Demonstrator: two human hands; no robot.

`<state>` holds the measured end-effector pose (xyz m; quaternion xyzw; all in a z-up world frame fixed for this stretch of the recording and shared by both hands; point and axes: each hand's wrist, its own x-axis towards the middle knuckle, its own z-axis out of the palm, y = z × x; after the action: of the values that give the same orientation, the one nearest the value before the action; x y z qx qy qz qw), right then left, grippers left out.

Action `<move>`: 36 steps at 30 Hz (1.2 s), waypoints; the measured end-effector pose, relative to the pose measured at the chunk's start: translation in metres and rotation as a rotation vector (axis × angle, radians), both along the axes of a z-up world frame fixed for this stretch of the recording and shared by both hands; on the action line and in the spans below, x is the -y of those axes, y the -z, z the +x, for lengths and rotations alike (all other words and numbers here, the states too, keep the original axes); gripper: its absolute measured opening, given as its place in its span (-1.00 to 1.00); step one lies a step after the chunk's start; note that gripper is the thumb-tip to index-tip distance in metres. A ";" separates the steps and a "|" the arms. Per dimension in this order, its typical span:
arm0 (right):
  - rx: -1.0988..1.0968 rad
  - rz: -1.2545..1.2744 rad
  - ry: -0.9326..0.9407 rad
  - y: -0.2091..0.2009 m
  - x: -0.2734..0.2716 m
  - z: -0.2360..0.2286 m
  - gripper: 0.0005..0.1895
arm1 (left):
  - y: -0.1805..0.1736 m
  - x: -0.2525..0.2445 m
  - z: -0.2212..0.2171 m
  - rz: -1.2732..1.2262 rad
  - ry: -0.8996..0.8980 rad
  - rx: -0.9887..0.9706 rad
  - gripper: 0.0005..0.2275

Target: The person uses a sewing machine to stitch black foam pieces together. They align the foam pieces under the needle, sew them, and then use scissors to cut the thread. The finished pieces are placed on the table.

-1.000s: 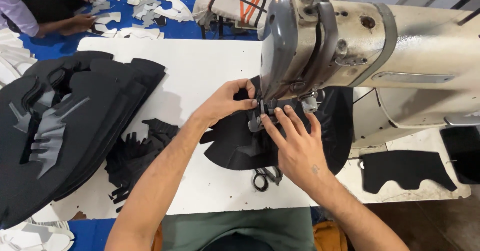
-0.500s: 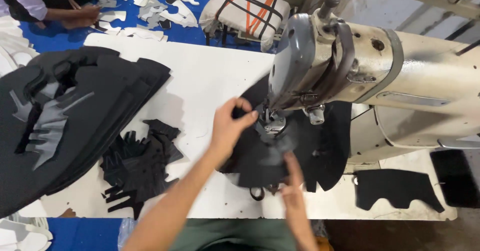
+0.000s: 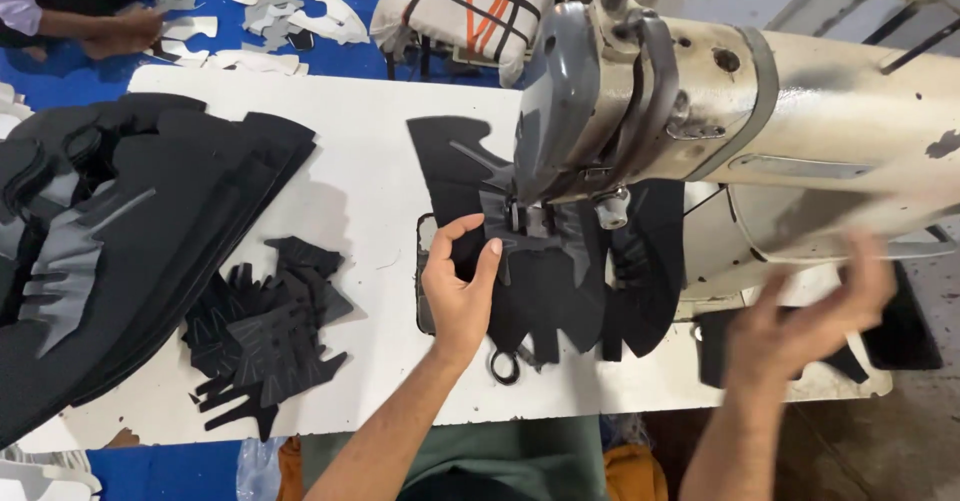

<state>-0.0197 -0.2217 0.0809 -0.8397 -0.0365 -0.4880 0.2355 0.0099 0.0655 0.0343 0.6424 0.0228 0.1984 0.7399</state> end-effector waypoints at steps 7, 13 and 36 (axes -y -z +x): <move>-0.069 -0.263 0.223 0.021 0.047 0.004 -0.29 | -0.002 0.009 -0.002 -0.041 -0.040 -0.020 -0.74; -0.063 -0.118 0.155 0.045 0.058 0.010 -0.27 | -0.001 0.012 -0.001 -0.012 -0.074 -0.010 -0.74; -0.312 -0.253 -0.323 -0.075 -0.107 -0.006 -0.68 | 0.030 0.025 -0.010 -0.126 0.009 -0.161 -0.78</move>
<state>-0.0255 -0.1147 0.1557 -0.9108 -0.1941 -0.3003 0.2064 -0.0004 0.0401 0.0048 0.6085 0.0914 0.1410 0.7755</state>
